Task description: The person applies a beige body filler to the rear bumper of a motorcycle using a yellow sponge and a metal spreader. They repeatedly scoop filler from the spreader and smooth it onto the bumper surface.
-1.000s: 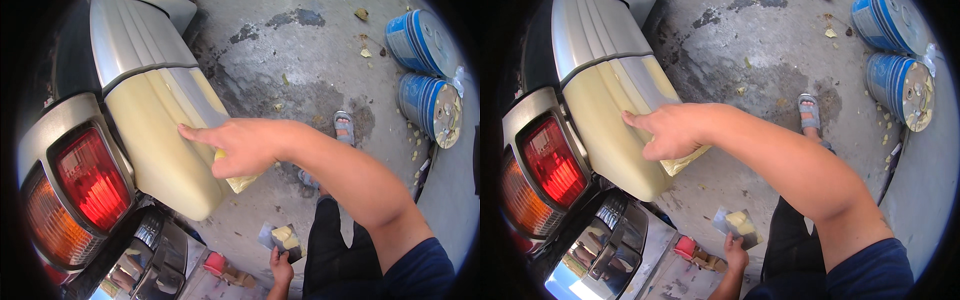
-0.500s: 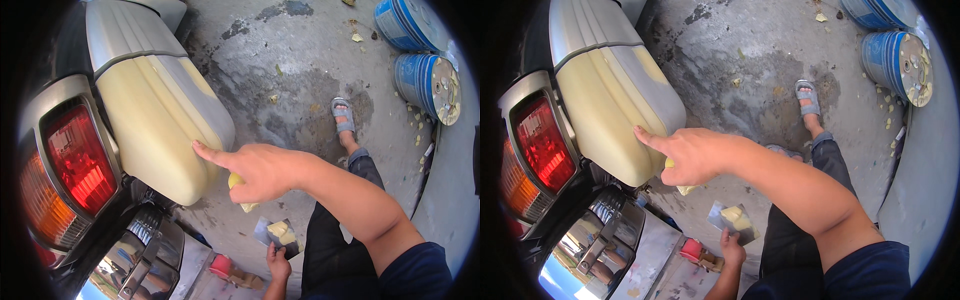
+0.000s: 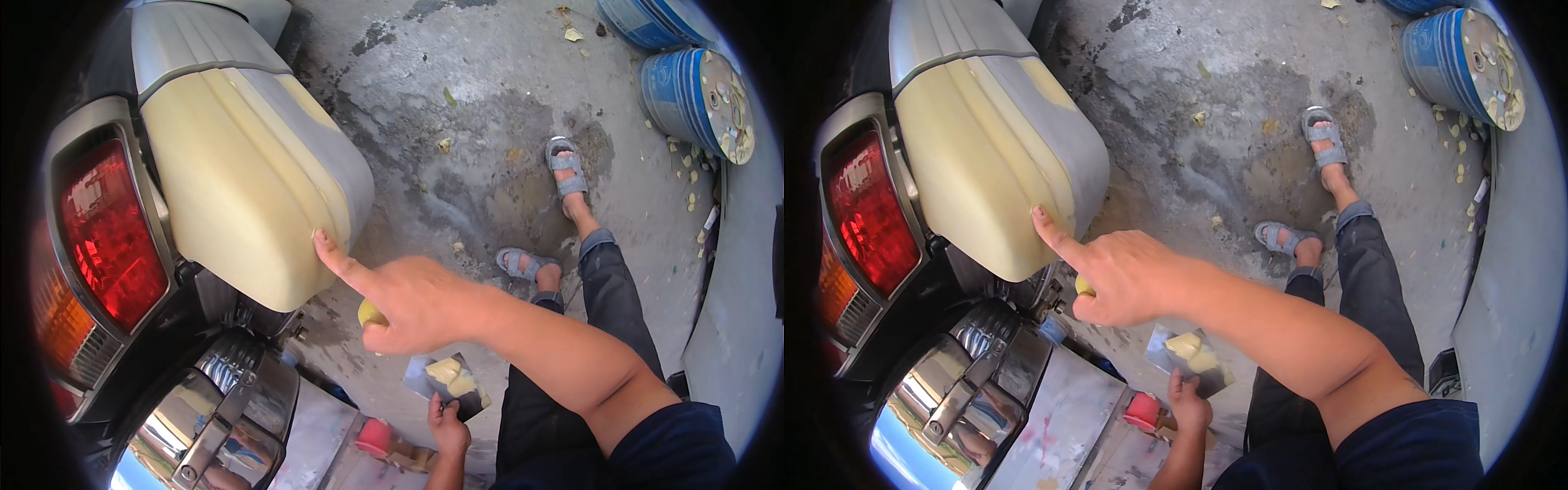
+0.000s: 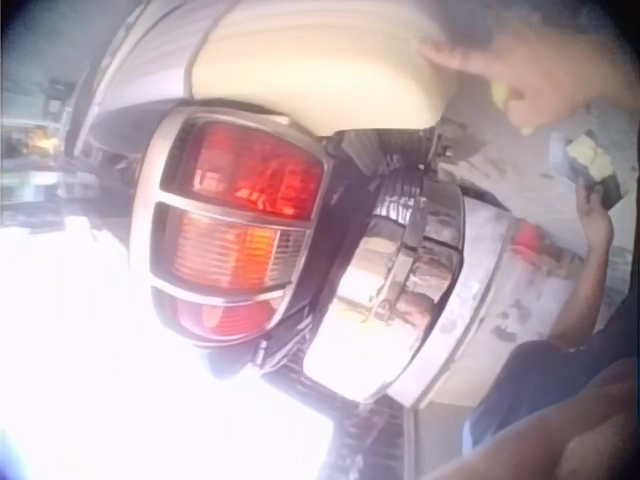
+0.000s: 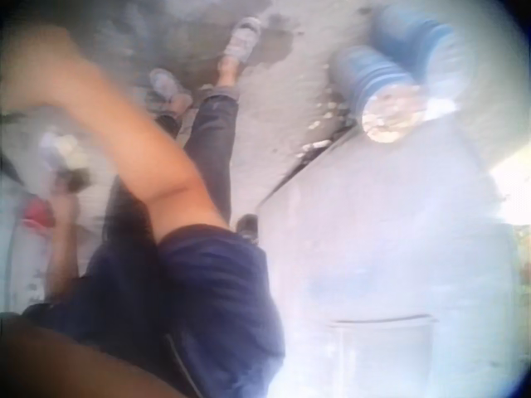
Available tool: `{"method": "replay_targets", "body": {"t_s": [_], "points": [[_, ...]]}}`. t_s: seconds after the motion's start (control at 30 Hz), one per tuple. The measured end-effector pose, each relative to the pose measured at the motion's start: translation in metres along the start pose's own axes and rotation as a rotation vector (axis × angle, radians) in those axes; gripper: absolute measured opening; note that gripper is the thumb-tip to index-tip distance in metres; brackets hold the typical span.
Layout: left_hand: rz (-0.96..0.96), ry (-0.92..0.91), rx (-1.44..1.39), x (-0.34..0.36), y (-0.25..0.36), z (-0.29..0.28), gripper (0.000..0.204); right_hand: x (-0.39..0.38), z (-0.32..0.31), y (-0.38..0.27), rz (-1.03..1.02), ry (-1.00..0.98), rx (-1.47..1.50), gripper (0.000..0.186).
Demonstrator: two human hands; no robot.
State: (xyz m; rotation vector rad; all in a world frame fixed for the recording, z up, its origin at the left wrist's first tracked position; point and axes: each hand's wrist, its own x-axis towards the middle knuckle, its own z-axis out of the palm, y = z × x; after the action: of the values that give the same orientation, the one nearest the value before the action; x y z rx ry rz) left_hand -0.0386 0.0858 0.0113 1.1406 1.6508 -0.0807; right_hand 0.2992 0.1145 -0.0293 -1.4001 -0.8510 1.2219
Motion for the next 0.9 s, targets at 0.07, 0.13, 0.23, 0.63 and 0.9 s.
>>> {"method": "replay_targets", "body": {"t_s": [0.07,0.13,0.23,0.63,0.9], "points": [[-0.014,0.018,-0.074,0.004,-0.003,-0.004,0.036,-0.001,0.012,0.002,-0.003,0.018,-0.006,0.102],[0.001,0.011,0.001,0.008,-0.003,-0.010,0.039,-0.001,0.022,0.004,-0.002,0.021,-0.012,0.101],[0.045,-0.001,0.041,0.015,0.003,-0.015,0.043,-0.006,0.041,0.007,-0.003,-0.013,-0.053,0.100],[0.124,-0.072,-0.327,0.024,0.107,0.015,0.056,-0.076,0.010,0.037,0.020,0.138,0.004,0.095],[-0.041,-0.251,-0.519,0.030,0.151,0.025,0.057,-0.096,0.020,0.040,-0.136,-0.201,-0.011,0.093]]}}
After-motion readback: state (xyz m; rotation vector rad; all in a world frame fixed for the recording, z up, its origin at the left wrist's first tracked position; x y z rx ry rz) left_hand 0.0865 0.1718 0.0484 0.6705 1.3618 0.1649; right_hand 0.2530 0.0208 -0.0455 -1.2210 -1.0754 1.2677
